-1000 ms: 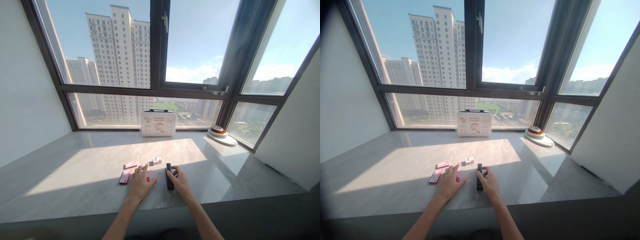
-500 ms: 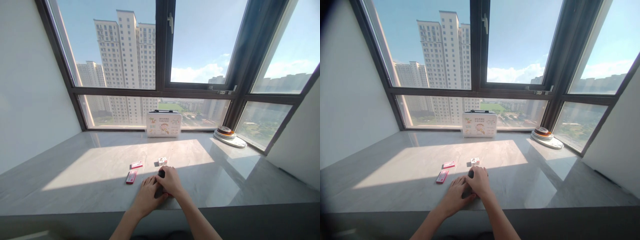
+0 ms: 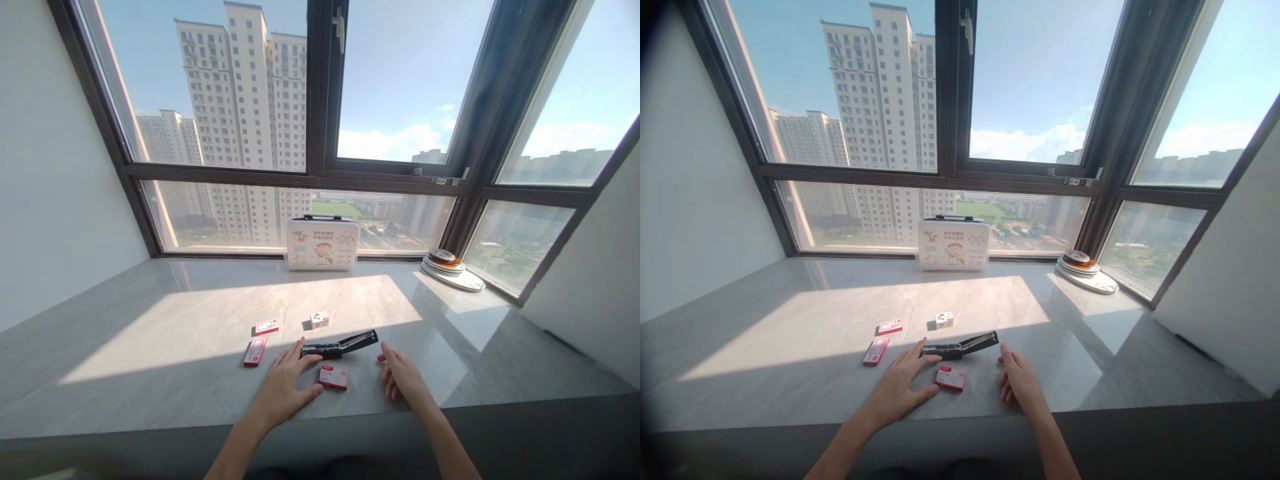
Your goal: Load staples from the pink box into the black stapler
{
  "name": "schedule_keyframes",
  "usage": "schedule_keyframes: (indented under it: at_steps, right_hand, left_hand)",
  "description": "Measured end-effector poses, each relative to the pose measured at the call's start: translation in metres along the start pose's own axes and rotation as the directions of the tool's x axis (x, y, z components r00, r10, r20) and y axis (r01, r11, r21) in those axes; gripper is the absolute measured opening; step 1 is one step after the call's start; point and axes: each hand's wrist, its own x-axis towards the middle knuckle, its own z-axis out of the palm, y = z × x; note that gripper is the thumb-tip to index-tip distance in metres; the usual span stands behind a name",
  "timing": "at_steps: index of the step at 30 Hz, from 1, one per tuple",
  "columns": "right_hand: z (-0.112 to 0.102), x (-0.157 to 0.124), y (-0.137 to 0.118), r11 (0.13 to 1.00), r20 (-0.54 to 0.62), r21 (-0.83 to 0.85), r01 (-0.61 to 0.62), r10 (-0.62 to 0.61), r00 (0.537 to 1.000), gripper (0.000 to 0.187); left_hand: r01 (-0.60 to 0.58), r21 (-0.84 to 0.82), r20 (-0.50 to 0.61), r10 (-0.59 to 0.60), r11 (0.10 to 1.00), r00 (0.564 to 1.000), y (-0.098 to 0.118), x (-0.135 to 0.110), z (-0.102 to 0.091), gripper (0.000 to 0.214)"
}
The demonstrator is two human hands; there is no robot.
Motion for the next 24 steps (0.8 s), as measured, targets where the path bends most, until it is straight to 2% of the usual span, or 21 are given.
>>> schedule_keyframes:
  at_steps: [2, 4, 5, 7, 9, 13, 16, 18, 21, 24]
  right_hand:
    - [0.008, -0.014, 0.002, 0.986, 0.193, -0.159, -0.043, 0.074, 0.978, 0.052]
    - [0.028, -0.023, -0.001, 0.971, 0.322, -0.24, 0.003, 0.076, 0.944, 0.051]
    - [0.038, -0.026, -0.002, 0.965, 0.326, -0.258, 0.05, 0.038, 0.945, 0.047]
    - [0.057, -0.025, -0.004, 0.943, 0.245, -0.296, 0.155, -0.082, 0.966, 0.039]
    - [0.066, -0.019, -0.003, 0.916, 0.194, -0.331, 0.226, -0.168, 0.966, 0.033]
    - [0.059, -0.009, 0.003, 0.916, 0.226, -0.331, 0.227, -0.157, 0.961, 0.032]
    - [0.049, -0.012, 0.0, 0.907, 0.189, -0.365, 0.21, -0.149, 0.971, 0.031]
    - [0.048, -0.018, -0.009, 0.87, 0.154, -0.429, 0.242, -0.194, 0.969, 0.03]
    - [0.063, -0.025, -0.028, 0.801, 0.146, -0.493, 0.34, -0.309, 0.94, 0.025]
    - [0.09, -0.027, -0.045, 0.756, 0.211, -0.507, 0.415, -0.358, 0.909, 0.023]
  left_hand:
    - [0.003, 0.008, 0.013, -0.003, 1.0, 1.0, 0.003, 0.003, 0.002, 0.043]
    - [0.016, 0.005, 0.011, -0.016, 1.0, 1.0, 0.005, 0.005, 0.004, 0.038]
    - [0.025, 0.0, 0.004, -0.025, 1.0, 1.0, 0.006, 0.006, 0.005, 0.037]
    - [0.039, -0.015, -0.01, -0.039, 0.999, 0.999, 0.006, 0.007, 0.005, 0.035]
    - [0.038, -0.037, -0.017, -0.038, 0.999, 0.999, 0.005, 0.006, 0.004, 0.034]
    - [0.025, -0.093, -0.027, -0.028, 0.995, 0.999, 0.0, 0.002, -0.002, 0.029]
    - [0.033, -0.121, -0.052, -0.039, 0.992, 0.998, -0.006, -0.001, -0.006, 0.027]
    - [0.024, -0.13, -0.05, -0.031, 0.991, 0.998, -0.009, -0.003, -0.007, 0.029]
    - [0.009, -0.133, -0.039, -0.015, 0.991, 0.999, -0.013, -0.003, -0.006, 0.033]
    - [0.012, -0.122, -0.03, -0.016, 0.992, 0.999, -0.015, -0.001, -0.002, 0.033]
